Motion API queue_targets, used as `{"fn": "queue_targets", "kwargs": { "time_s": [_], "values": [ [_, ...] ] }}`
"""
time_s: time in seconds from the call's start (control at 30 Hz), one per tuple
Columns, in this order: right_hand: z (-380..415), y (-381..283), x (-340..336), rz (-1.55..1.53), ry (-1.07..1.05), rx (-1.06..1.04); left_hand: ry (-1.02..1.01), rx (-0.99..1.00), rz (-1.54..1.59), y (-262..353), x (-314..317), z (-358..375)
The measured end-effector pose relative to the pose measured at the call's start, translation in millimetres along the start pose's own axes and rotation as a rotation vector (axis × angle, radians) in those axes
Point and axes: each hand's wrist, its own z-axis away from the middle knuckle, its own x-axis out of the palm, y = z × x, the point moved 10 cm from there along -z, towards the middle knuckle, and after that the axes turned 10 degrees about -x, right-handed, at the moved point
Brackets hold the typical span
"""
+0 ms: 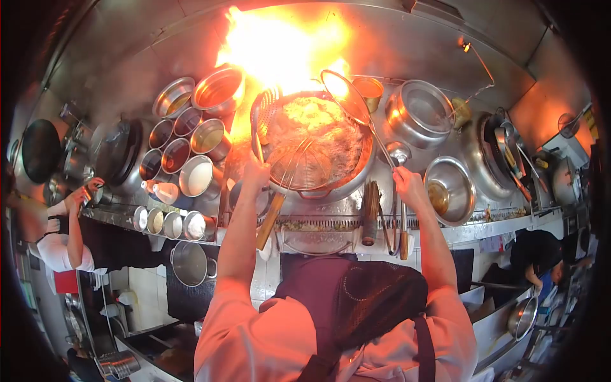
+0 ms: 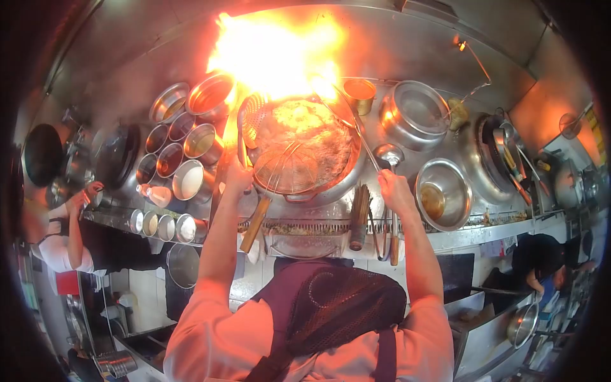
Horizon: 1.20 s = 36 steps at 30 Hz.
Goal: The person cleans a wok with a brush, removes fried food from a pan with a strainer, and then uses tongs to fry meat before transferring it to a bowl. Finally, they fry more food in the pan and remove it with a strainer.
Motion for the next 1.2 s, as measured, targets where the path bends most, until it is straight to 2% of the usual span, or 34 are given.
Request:
{"fn": "queue_targets", "kwargs": {
  "time_s": [0.13,0.2,0.23,0.3,0.33,0.37,0.4,0.5,0.67,0.73,0.87,0.93,0.97,1.0,1.03,1.07,1.13,1.2],
  "values": [
    [-6,18,7,0.120,0.024,-0.085,-0.024,0.008,0.015,7,7,-7],
    [-6,46,41,-0.206,-0.146,0.176,-0.041,0.019,0.024,18,13,-15],
    [-12,52,56,-0.207,-0.142,0.170,-0.114,-0.017,0.054,20,24,-20],
    [-9,64,122,-0.877,-0.230,0.361,-0.185,-0.047,0.082,29,38,-20],
    [-10,60,131,-0.880,-0.225,0.353,-0.220,-0.071,0.158,36,44,-15],
    [-9,51,146,-1.053,-0.228,0.408,-0.256,-0.094,0.234,47,49,-9],
    [-8,43,158,-1.226,-0.233,0.464,-0.254,-0.086,0.230,58,51,-3],
    [-4,26,162,-1.410,-0.201,0.489,-0.368,-0.064,0.201,78,61,27],
    [8,8,138,-1.529,-0.125,0.501,-0.260,-0.019,0.369,72,59,47],
    [8,6,132,-1.620,-0.138,0.456,-0.047,-0.032,0.372,56,48,36],
    [2,-31,105,-1.508,-0.139,0.424,-0.093,-0.117,0.451,38,57,11],
    [-6,-48,98,-1.293,-0.185,0.378,-0.376,-0.249,0.808,39,87,22],
    [-13,-39,105,-1.170,-0.242,0.391,-0.365,-0.245,0.817,41,85,25],
    [-16,-32,116,-1.166,-0.252,0.386,-0.442,-0.284,0.950,42,91,31],
    [-36,-47,83,-0.653,-0.038,-0.039,-0.523,-0.323,1.083,42,97,36],
    [-34,-81,57,-0.118,0.169,-0.441,-0.522,-0.323,1.090,38,95,33],
    [-32,-82,50,-0.078,0.183,-0.385,-0.728,-0.478,1.227,31,108,39],
    [-35,-73,46,-0.214,0.110,-0.166,-0.742,-0.491,1.265,27,105,39]
  ]
}}
